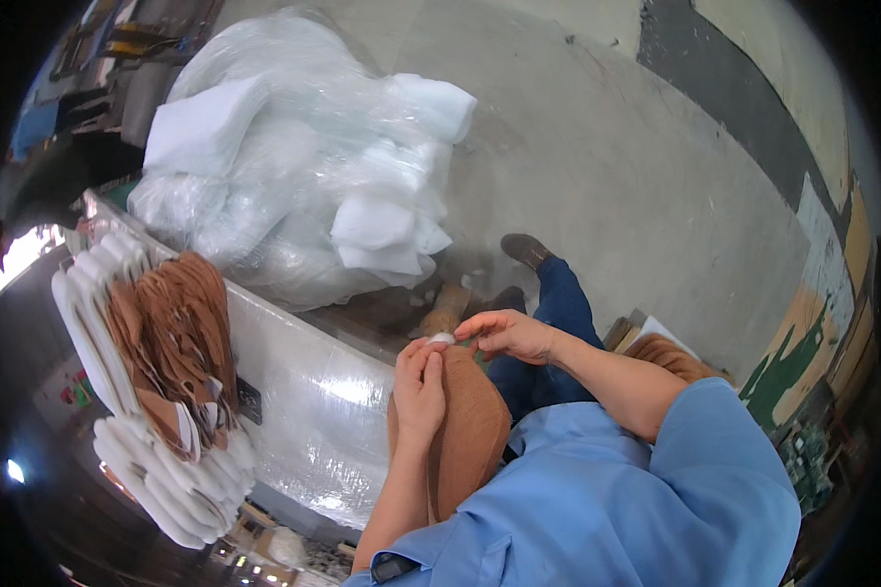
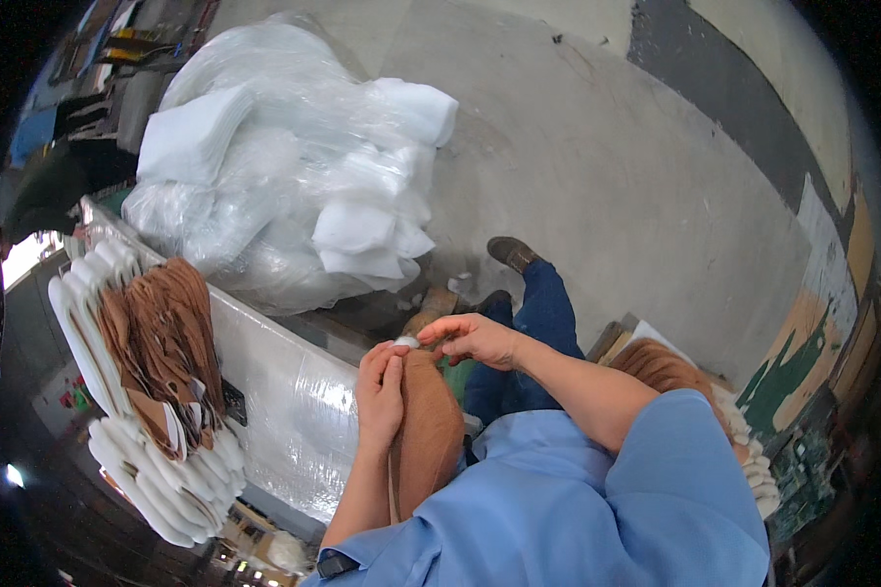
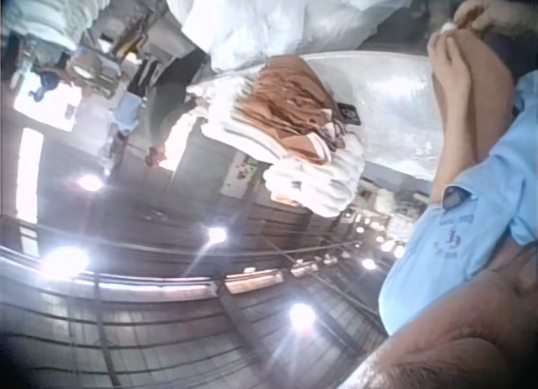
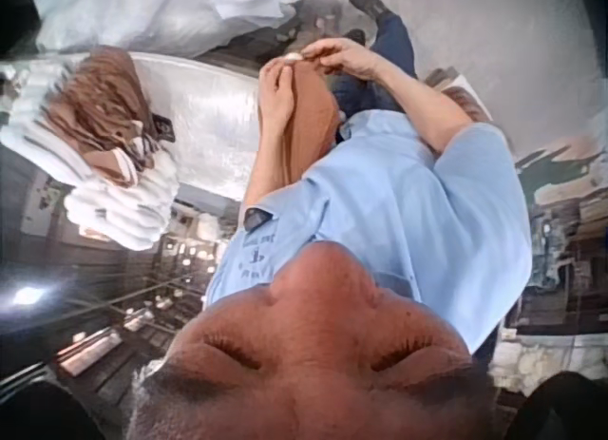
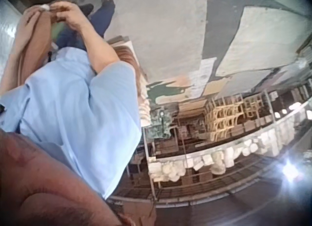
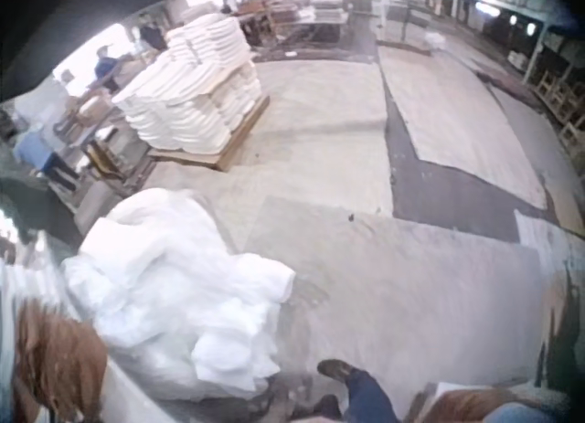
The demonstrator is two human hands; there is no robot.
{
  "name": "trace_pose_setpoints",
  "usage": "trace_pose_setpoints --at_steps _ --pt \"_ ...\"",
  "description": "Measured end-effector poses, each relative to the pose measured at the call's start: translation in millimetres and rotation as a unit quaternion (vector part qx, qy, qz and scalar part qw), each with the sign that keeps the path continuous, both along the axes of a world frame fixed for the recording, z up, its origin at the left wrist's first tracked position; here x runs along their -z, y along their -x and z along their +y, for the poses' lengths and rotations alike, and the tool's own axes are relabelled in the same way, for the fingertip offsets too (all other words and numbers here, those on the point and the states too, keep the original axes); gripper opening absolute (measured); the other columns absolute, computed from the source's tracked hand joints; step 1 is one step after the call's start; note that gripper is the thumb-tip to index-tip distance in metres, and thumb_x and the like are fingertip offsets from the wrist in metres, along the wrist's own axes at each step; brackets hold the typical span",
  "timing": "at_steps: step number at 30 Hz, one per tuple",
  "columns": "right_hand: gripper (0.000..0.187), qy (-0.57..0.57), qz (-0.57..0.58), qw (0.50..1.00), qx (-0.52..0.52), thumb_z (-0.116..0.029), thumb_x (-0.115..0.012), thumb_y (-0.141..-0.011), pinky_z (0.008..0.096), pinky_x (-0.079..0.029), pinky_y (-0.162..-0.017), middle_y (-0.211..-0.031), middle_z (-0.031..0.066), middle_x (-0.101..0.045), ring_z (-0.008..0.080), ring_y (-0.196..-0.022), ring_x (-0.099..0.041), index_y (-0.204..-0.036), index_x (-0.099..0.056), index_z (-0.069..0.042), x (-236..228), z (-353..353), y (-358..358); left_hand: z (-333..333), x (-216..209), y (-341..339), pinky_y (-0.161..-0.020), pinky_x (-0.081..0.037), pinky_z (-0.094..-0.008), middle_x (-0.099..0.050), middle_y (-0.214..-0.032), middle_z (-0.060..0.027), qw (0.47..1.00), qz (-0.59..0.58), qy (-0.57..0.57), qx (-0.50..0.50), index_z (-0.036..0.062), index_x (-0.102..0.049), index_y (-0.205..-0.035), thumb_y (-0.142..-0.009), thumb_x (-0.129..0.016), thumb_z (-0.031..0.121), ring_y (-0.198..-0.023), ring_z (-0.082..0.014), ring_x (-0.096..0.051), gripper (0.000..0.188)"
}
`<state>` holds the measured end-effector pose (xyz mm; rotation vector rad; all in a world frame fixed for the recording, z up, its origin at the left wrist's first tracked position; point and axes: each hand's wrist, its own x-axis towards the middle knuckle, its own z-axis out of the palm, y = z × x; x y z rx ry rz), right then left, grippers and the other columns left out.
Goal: The person inserts white foam inserts into brown fabric covers, folds the edges, and stacks the finished cushions. A coworker performs the same task nearby.
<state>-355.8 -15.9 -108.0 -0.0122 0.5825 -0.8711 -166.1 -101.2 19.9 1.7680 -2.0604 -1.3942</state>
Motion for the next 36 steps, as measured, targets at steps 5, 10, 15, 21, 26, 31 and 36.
trace_pose_setpoints --at_steps 5,10,15,21,26,31,36 --pt "0.030 -0.054 -0.044 0.998 -0.002 -0.018 -0.066 -0.104 0.0351 -0.051 -0.094 -0.126 0.0021 -0.069 0.0164 -0.113 -0.065 -0.133 -0.068 -0.009 2 15 -7 -13 19 7 -0.097 -0.051 -0.0340 -0.073 -0.110 -0.0114 0.973 -0.050 -0.192 -0.121 -0.0013 -0.073 -0.117 -0.110 -0.053 0.021 -0.105 -0.0204 -0.067 0.031" --pt "0.027 -0.087 -0.089 0.992 -0.003 -0.034 -0.062 -0.108 0.0325 -0.052 -0.087 -0.111 -0.0013 -0.071 0.0136 -0.104 -0.066 -0.122 -0.071 -0.012 10 19 -25 -14 31 -7 -0.086 -0.051 -0.0295 -0.073 -0.102 -0.0058 0.962 -0.049 -0.234 -0.129 -0.0037 -0.072 -0.113 -0.112 -0.051 0.025 -0.094 -0.0124 -0.064 0.036" --pt "0.025 -0.100 -0.035 0.994 -0.006 -0.036 -0.065 -0.106 0.0315 -0.052 -0.084 -0.104 -0.0022 -0.070 0.0118 -0.098 -0.065 -0.113 -0.071 -0.012 11 12 -41 -21 29 1 -0.082 -0.051 -0.0274 -0.071 -0.100 -0.0039 0.951 0.004 -0.256 -0.174 -0.0030 -0.070 -0.111 -0.111 -0.053 0.026 -0.092 -0.0102 -0.062 0.034" --pt "0.014 -0.112 0.015 0.992 0.048 -0.021 -0.072 -0.102 0.0284 -0.052 -0.084 -0.103 -0.0028 -0.070 0.0091 -0.097 -0.064 -0.108 -0.071 -0.009 5 13 -51 -40 42 2 -0.075 -0.048 -0.0241 -0.066 -0.096 0.0003 0.947 -0.044 -0.308 -0.076 0.0036 -0.067 -0.107 -0.102 -0.061 0.016 -0.085 -0.0073 -0.058 0.015" --pt "0.011 -0.069 0.199 0.964 0.162 -0.016 -0.075 -0.098 0.0247 -0.049 -0.074 -0.089 -0.0027 -0.069 0.0062 -0.082 -0.061 -0.099 -0.073 -0.005 -4 5 -73 -38 50 3 -0.074 -0.044 -0.0214 -0.060 -0.091 0.0047 0.920 0.011 -0.344 -0.186 0.0059 -0.064 -0.098 -0.096 -0.056 0.002 -0.082 -0.0049 -0.054 0.009" --pt "0.012 -0.094 0.262 0.954 0.111 -0.015 -0.077 -0.095 0.0249 -0.048 -0.070 -0.081 -0.0021 -0.068 0.0058 -0.077 -0.059 -0.095 -0.074 -0.003 -8 -16 -73 -35 57 -13 -0.068 -0.044 -0.0239 -0.062 -0.085 0.0020 0.958 0.011 -0.271 -0.096 0.0035 -0.066 -0.094 -0.095 -0.053 0.002 -0.076 -0.0061 -0.054 0.014" --pt "0.014 -0.078 0.242 0.956 0.145 -0.017 -0.078 -0.096 0.0242 -0.047 -0.067 -0.081 -0.0020 -0.069 0.0055 -0.076 -0.059 -0.095 -0.075 -0.004 1 -23 -81 -58 44 -15 -0.073 -0.049 -0.0298 -0.067 -0.083 -0.0038 0.965 -0.094 -0.242 0.043 -0.0008 -0.071 -0.098 -0.099 -0.056 0.014 -0.079 -0.0113 -0.059 0.021"
